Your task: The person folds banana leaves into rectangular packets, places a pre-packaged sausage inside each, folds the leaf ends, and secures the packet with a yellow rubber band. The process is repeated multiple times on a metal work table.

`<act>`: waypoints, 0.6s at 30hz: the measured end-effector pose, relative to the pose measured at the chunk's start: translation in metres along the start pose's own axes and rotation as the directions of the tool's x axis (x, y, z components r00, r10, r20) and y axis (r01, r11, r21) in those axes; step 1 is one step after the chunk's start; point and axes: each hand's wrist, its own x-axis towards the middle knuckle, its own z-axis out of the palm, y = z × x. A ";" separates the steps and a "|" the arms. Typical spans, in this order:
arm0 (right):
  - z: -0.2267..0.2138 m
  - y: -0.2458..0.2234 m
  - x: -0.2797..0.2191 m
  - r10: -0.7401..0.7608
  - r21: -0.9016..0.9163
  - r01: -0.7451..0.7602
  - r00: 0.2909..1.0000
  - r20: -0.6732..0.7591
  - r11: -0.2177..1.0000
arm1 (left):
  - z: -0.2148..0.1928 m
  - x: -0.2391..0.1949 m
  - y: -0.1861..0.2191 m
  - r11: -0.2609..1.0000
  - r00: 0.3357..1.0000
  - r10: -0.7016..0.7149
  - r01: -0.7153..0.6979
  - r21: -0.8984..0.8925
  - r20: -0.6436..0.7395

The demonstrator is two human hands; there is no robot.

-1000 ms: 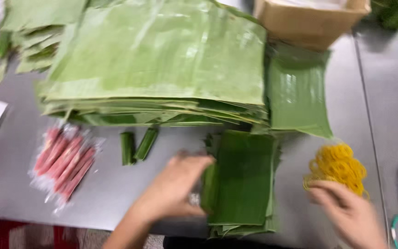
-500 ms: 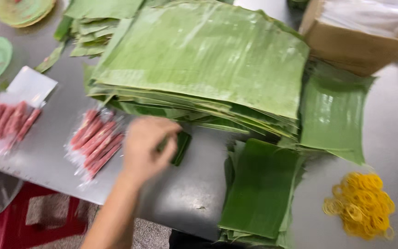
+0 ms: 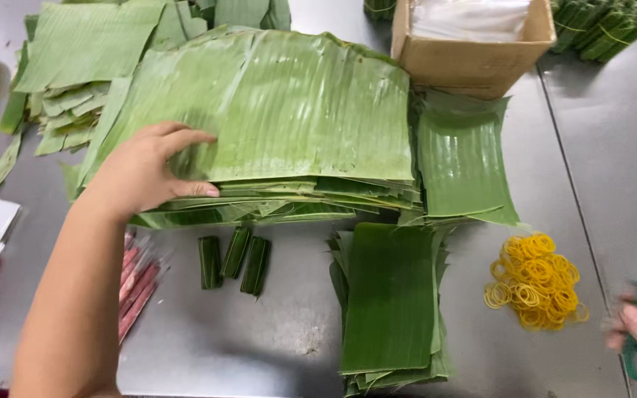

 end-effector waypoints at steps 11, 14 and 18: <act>0.223 -0.267 -0.221 -0.492 0.423 -0.323 -0.173 0.853 0.847 | 0.026 0.003 0.007 0.808 0.972 0.233 -0.186 0.559 -0.013; 0.229 -0.287 -0.240 -0.454 0.433 -0.223 -0.054 0.889 0.874 | 0.026 0.010 0.019 0.840 0.975 -0.181 0.083 0.536 0.132; 0.248 -0.323 -0.250 -0.438 0.439 -0.225 0.059 0.897 0.870 | 0.018 0.014 0.040 0.807 0.983 0.040 -0.137 0.575 0.178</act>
